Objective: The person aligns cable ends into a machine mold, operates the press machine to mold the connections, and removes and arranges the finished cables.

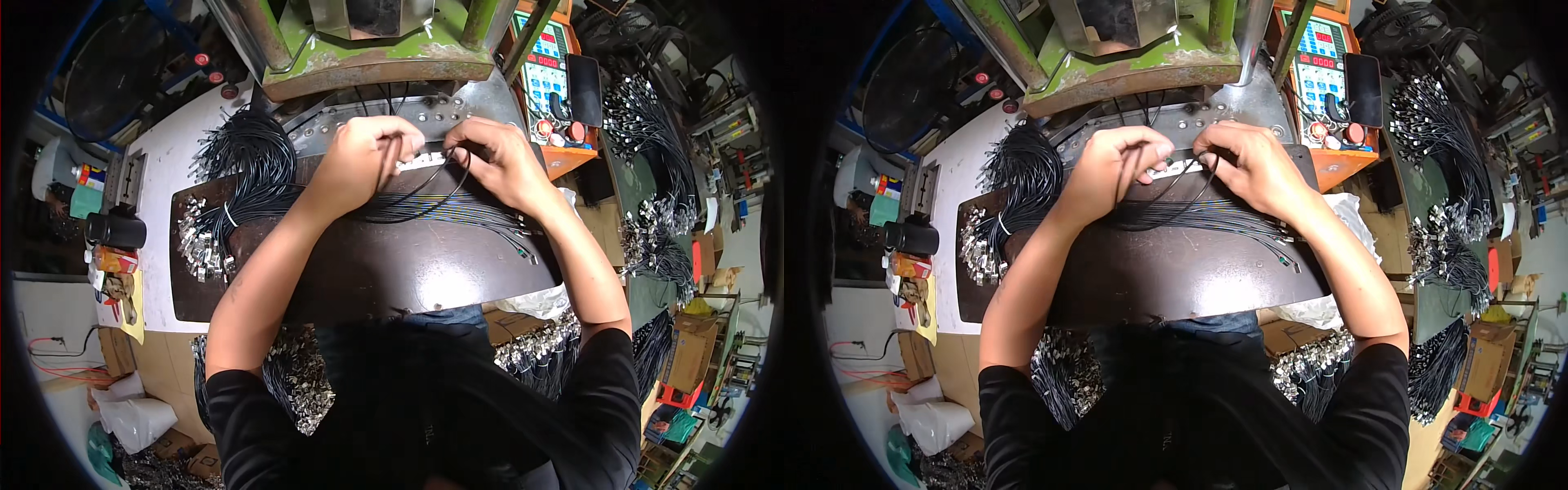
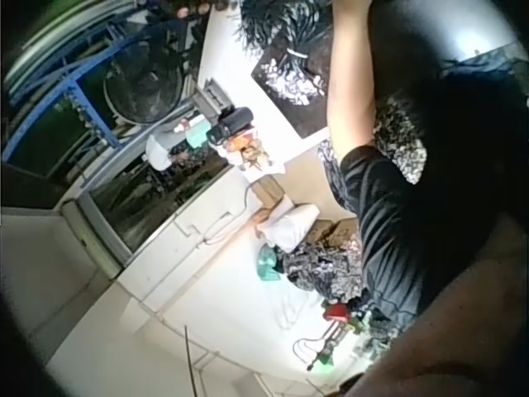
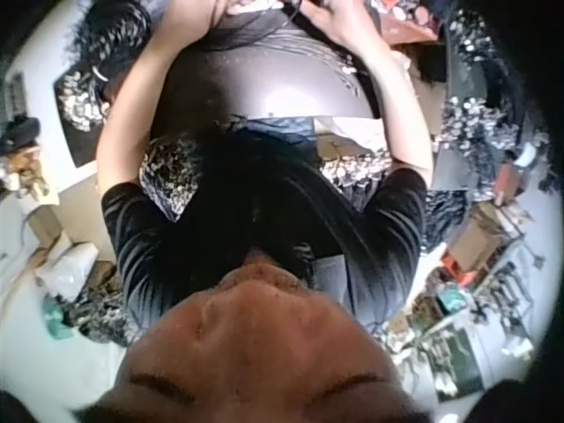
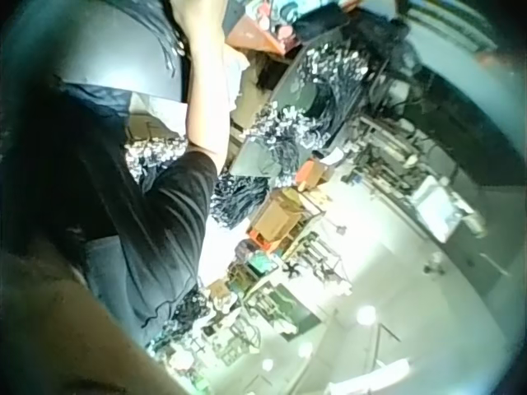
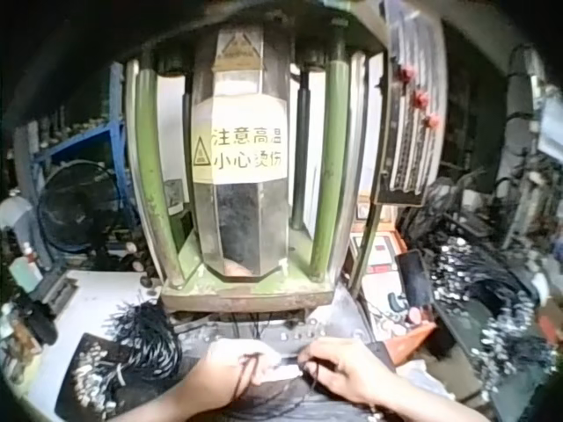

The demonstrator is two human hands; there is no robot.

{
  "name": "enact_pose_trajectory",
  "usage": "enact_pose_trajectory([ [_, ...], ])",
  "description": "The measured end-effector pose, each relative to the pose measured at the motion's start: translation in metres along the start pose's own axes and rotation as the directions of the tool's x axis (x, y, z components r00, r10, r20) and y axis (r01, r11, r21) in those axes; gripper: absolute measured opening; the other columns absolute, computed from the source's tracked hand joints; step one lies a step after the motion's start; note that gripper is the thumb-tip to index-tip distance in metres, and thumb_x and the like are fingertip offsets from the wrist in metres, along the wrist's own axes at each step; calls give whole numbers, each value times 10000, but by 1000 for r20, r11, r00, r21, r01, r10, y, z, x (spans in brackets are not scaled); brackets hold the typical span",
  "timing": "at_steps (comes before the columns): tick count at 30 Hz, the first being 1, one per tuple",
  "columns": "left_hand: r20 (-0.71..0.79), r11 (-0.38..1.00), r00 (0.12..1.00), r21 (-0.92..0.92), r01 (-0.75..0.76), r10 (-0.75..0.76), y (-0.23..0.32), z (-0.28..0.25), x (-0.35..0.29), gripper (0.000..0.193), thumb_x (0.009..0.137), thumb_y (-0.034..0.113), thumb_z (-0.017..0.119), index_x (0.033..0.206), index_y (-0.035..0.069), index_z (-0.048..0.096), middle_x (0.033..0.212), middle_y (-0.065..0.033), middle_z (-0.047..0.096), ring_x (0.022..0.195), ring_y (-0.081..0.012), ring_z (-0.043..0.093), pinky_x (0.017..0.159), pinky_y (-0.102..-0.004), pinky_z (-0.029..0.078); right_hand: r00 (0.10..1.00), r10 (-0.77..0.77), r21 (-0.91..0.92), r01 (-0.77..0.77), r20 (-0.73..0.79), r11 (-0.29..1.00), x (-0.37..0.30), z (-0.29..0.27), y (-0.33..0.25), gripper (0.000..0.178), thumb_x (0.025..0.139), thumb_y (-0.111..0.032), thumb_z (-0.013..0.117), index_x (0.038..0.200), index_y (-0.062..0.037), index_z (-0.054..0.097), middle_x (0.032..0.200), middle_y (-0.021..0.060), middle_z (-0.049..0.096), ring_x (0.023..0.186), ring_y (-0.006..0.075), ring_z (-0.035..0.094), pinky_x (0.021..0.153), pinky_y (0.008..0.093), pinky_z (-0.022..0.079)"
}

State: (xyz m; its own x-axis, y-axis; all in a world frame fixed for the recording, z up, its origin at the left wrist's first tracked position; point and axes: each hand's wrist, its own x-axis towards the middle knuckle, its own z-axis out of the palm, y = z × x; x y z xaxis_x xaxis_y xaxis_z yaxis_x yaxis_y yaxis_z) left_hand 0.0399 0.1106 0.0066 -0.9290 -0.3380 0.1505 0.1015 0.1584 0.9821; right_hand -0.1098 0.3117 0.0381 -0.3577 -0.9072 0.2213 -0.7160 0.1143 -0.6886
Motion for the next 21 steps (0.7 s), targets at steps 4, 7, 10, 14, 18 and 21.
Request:
enact_pose_trajectory([
  [4, 111, 940, 991, 325, -107, 74, 7, 9, 1, 117, 880, -14, 692, 975, 14, 754, 774, -24, 682, 661, -115, 531, 609, -260, 454, 989, -150, -50, 149, -10, 988, 5, 4, 11, 106, 861, 16, 681, 966, 26, 672, 874, 118, 705, 700, 301, 578, 702, 417, 489],
  [7, 108, 922, 984, 349, -170, 141, 3, 9, 3, 112, 857, -16, 681, 950, 18, 733, 765, -19, 661, 658, -119, 510, 614, -263, 444, 985, -172, -45, 173, 33, 984, 11, 2, 14, 101, 852, 12, 683, 952, 24, 669, 868, 122, 706, 702, 301, 585, 702, 420, 490],
  [10, 115, 899, 971, 369, -237, 209, 1, 12, 8, 109, 834, -19, 670, 925, 23, 713, 755, -14, 641, 655, -122, 490, 620, -265, 433, 980, -188, -43, 191, 71, 981, 15, -3, 19, 96, 844, 8, 686, 937, 22, 667, 863, 125, 707, 705, 301, 593, 702, 423, 492],
  [14, 117, 920, 982, 349, -178, 146, 2, 17, 16, 87, 827, -20, 670, 899, 25, 686, 744, -13, 625, 661, -130, 501, 634, -283, 445, 982, -147, -5, 148, 120, 989, 16, -9, 29, 116, 815, 1, 691, 929, 17, 676, 855, 130, 713, 717, 315, 621, 704, 427, 502],
  [18, 139, 912, 979, 364, -191, 149, -5, 20, 22, 82, 821, -19, 668, 890, 25, 675, 741, -13, 619, 663, -130, 501, 639, -285, 444, 983, -120, -138, 139, 141, 981, 17, -15, 26, 112, 812, 3, 689, 924, 14, 688, 856, 135, 720, 729, 319, 640, 716, 434, 518],
  [21, 161, 902, 974, 379, -207, 156, -5, 26, 27, 78, 814, -18, 675, 880, 21, 664, 722, -27, 613, 645, -153, 503, 628, -301, 445, 982, -111, -219, 143, 153, 965, 15, -17, 30, 113, 813, 4, 688, 926, 15, 698, 860, 137, 725, 735, 321, 648, 726, 438, 528],
])
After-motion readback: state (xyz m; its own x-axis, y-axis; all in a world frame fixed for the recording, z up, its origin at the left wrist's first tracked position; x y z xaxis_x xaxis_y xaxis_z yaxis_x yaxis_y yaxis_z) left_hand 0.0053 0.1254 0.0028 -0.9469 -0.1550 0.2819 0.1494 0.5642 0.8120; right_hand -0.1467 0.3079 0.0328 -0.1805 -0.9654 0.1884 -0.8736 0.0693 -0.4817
